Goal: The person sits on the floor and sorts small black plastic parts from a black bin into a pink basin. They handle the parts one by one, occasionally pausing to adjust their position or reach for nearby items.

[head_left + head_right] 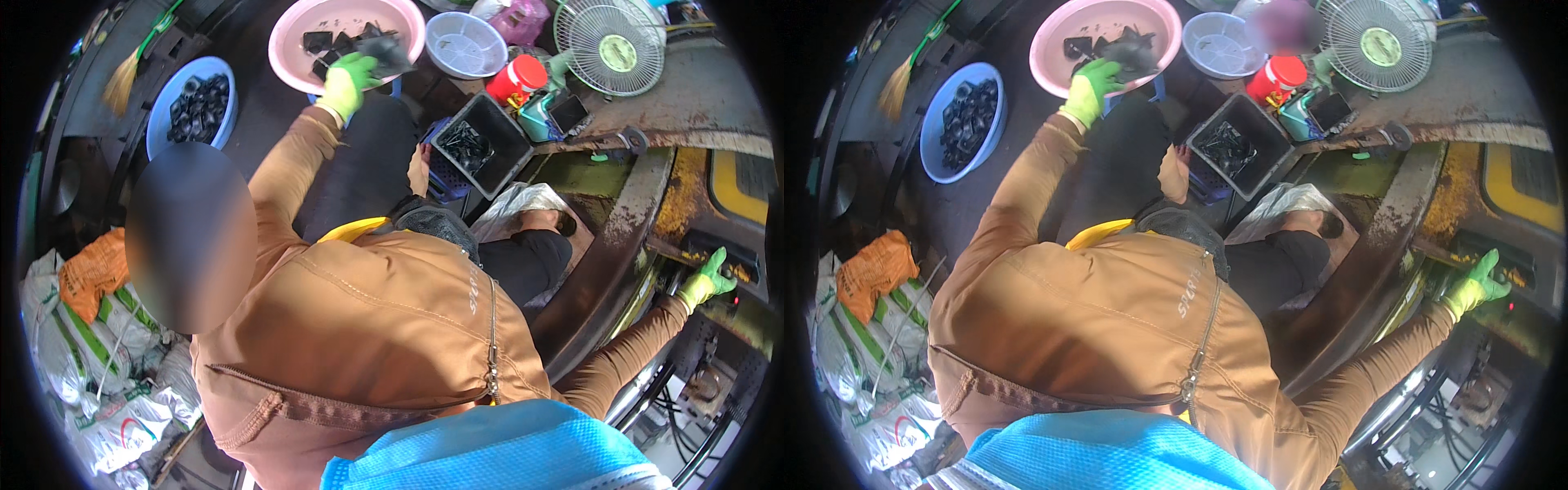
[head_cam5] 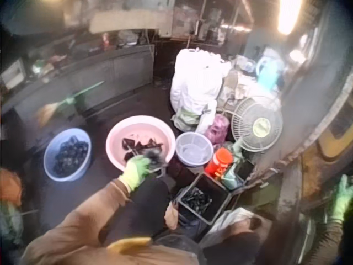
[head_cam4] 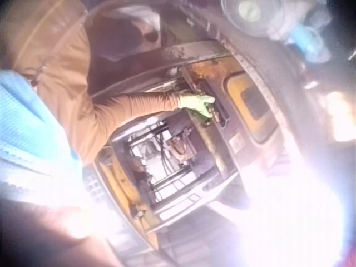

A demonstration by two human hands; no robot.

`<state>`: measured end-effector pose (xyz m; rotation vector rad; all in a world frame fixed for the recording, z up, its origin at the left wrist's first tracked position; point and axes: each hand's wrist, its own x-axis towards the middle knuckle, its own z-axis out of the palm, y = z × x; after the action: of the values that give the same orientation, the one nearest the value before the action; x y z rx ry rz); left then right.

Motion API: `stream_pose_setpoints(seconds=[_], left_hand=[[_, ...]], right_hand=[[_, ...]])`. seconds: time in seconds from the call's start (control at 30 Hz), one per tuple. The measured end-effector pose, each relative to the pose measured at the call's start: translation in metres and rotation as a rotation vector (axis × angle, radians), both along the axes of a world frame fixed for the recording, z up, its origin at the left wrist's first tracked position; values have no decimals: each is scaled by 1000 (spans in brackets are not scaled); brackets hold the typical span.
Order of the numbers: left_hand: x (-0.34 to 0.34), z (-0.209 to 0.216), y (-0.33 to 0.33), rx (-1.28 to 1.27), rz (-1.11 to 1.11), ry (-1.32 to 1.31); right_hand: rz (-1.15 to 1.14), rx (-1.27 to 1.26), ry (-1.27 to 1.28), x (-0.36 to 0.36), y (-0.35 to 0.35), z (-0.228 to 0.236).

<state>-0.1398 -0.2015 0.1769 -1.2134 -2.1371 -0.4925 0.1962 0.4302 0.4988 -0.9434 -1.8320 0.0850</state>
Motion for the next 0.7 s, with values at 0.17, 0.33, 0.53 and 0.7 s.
stream_pose_setpoints(seconds=[0.17,0.33,0.53,0.7], left_hand=[[-56,-104,-55,-299,667,-681],[-108,-154,-52,-532,491,-553],[-85,-128,17,207,83,-921],[13,-28,111,222,-497,-818]], right_hand=[[324,-585,306,-33,65,-38],[830,-1027,876,-35,100,-53],[551,-470,424,-16,114,-70],[463,-353,557,-2,34,-73]])
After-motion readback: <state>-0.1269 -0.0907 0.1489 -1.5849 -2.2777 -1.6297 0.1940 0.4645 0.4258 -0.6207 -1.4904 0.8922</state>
